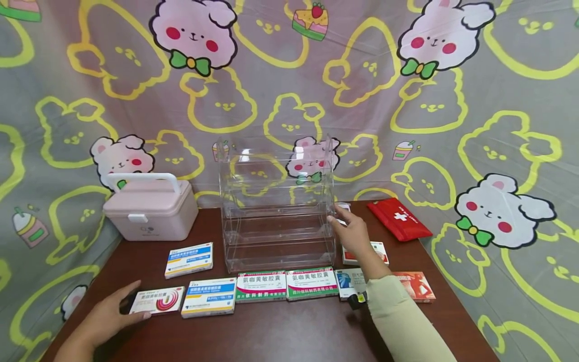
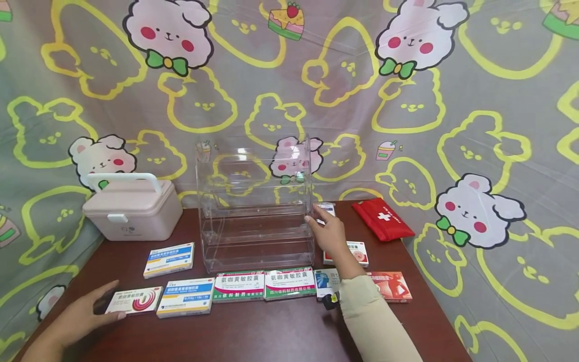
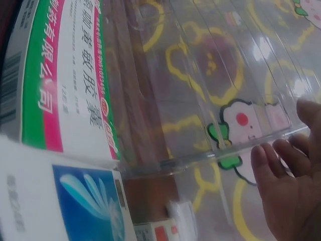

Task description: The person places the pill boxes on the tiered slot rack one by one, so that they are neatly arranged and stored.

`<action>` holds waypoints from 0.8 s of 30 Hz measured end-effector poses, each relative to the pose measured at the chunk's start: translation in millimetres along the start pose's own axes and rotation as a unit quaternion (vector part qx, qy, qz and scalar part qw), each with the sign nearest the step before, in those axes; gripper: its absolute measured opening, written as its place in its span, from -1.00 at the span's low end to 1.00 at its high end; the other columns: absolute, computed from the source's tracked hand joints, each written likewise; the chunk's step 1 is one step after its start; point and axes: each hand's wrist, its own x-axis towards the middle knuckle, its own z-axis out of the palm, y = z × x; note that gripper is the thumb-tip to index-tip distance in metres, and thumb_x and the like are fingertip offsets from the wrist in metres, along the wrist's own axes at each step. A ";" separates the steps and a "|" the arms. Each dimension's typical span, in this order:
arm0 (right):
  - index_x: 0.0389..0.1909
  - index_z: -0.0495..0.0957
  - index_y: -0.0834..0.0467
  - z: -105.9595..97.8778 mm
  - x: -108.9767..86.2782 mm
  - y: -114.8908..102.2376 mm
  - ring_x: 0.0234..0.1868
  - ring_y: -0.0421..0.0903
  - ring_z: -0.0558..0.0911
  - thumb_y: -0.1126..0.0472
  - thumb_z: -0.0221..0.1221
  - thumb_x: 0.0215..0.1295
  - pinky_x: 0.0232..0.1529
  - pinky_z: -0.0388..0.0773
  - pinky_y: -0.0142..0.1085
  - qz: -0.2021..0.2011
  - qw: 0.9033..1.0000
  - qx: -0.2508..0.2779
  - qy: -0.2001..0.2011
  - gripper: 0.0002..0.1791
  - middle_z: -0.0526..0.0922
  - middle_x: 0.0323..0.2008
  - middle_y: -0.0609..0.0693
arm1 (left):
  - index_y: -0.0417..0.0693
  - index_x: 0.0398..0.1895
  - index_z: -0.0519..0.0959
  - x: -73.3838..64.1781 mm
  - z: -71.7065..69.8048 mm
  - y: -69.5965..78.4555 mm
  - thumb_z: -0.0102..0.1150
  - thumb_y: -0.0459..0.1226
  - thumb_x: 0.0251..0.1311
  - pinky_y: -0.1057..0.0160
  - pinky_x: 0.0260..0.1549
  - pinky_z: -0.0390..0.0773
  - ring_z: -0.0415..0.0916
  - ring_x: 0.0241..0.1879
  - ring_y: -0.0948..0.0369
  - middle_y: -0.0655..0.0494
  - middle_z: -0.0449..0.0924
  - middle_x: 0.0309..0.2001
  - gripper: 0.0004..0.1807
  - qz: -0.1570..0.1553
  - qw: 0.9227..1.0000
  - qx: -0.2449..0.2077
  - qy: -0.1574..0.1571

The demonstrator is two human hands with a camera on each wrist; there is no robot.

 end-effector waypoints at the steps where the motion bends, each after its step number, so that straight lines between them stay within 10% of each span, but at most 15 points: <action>1: 0.57 0.50 0.11 1.0 -0.5 0.0 0.33 0.24 0.71 0.10 0.34 0.56 0.11 0.82 -0.10 0.000 1.000 0.000 0.003 -0.37 0.69 0.34 0.28 | -0.46 0.59 0.22 0.0 0.3 -0.4 0.62 0.23 0.09 -0.51 0.24 0.52 0.44 0.32 -0.56 -0.72 0.27 0.44 0.28 -0.006 1.000 -0.002 -0.006; 13: 0.49 0.57 0.15 6.3 -1.3 3.6 0.24 0.15 0.73 0.16 0.31 0.57 -0.17 0.63 -0.60 0.000 0.999 0.013 0.033 -0.47 0.66 0.38 0.23 | -0.40 0.50 0.42 4.5 -2.1 -1.0 0.68 0.11 0.05 -0.53 0.22 0.51 0.43 0.31 -0.57 -0.64 0.37 0.41 0.10 -0.028 0.999 -0.007 -0.029; 24: 0.51 0.57 0.11 10.2 -2.0 8.4 0.29 0.19 0.74 0.19 0.32 0.57 0.10 0.81 -0.21 0.004 0.999 0.015 0.039 -0.46 0.67 0.38 0.19 | -0.34 0.22 0.51 -2.9 -3.4 -2.3 0.77 -0.26 -0.08 -0.15 0.00 0.76 0.69 0.08 -0.31 -0.46 0.59 0.15 -0.19 0.050 0.998 -0.019 0.043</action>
